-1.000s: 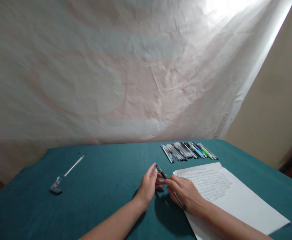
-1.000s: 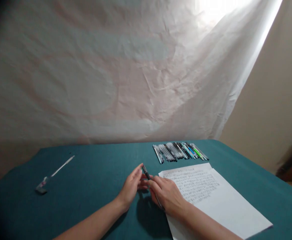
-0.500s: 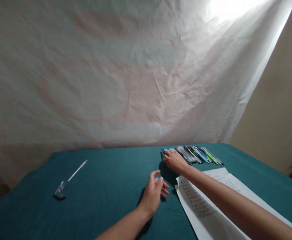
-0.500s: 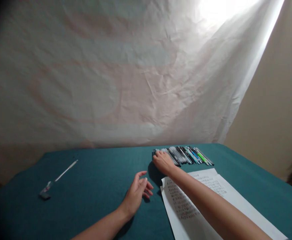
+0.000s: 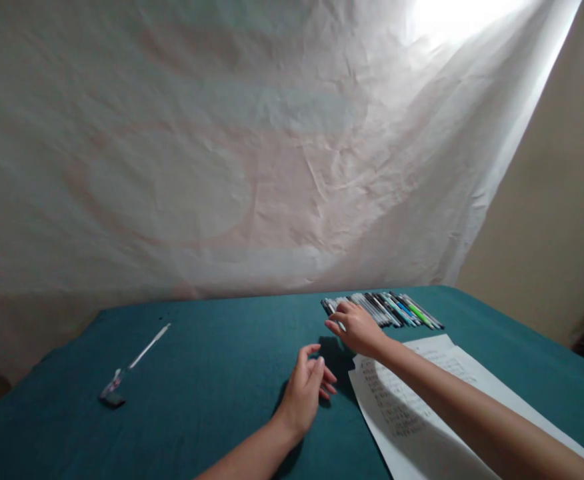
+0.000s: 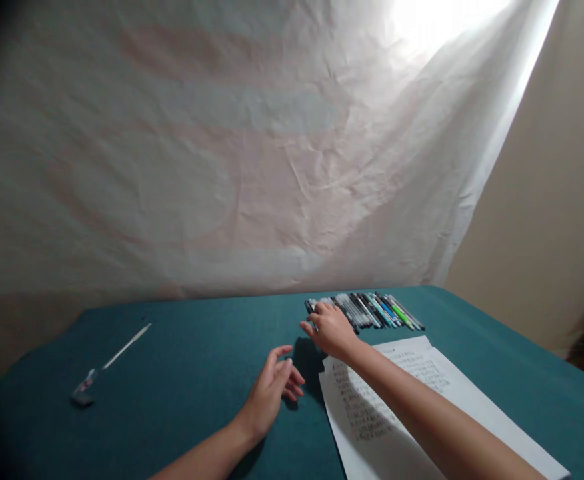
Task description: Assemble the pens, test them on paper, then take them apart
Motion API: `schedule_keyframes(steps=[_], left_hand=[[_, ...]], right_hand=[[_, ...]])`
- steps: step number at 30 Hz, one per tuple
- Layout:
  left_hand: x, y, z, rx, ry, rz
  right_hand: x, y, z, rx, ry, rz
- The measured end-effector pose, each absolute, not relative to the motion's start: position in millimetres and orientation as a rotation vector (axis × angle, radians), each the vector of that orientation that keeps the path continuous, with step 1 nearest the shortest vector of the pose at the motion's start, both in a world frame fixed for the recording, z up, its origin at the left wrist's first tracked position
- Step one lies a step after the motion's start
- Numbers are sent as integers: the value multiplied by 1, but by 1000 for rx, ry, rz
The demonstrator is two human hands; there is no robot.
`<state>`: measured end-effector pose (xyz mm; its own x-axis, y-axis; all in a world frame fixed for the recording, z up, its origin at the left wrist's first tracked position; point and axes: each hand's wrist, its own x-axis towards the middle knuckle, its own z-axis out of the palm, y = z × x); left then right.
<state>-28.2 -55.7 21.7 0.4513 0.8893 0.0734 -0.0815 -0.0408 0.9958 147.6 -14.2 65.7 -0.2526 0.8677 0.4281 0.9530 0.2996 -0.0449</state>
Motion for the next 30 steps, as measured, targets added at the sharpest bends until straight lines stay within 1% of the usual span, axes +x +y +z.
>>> schedule_keyframes(steps=[5,8,11,15,19,22,26,30], left_hand=[[-28,-57,24,1396,774,909],[-27,-56,25,1427,766,894],[-25,-55,24,1460,783,889],[-22,-62,30,1522,826,876],[-31,-86,43,1656,927,833],[-44,-107,47,1940,985,740],[-57,-120,38,2386,943,596],[-61,-119,27,2588,896,542]], right_hand=[[134,-83,66,-1466,-2094,-114],[124,-123,52,-1426,-2187,-3],[118,-146,38,-1394,-2312,70],[118,-152,31,-1389,-2396,73],[122,-151,33,-1446,-2397,38],[126,-153,34,-1477,-2384,37],[128,-155,33,-1491,-2354,46],[128,-155,33,-1496,-2357,50]])
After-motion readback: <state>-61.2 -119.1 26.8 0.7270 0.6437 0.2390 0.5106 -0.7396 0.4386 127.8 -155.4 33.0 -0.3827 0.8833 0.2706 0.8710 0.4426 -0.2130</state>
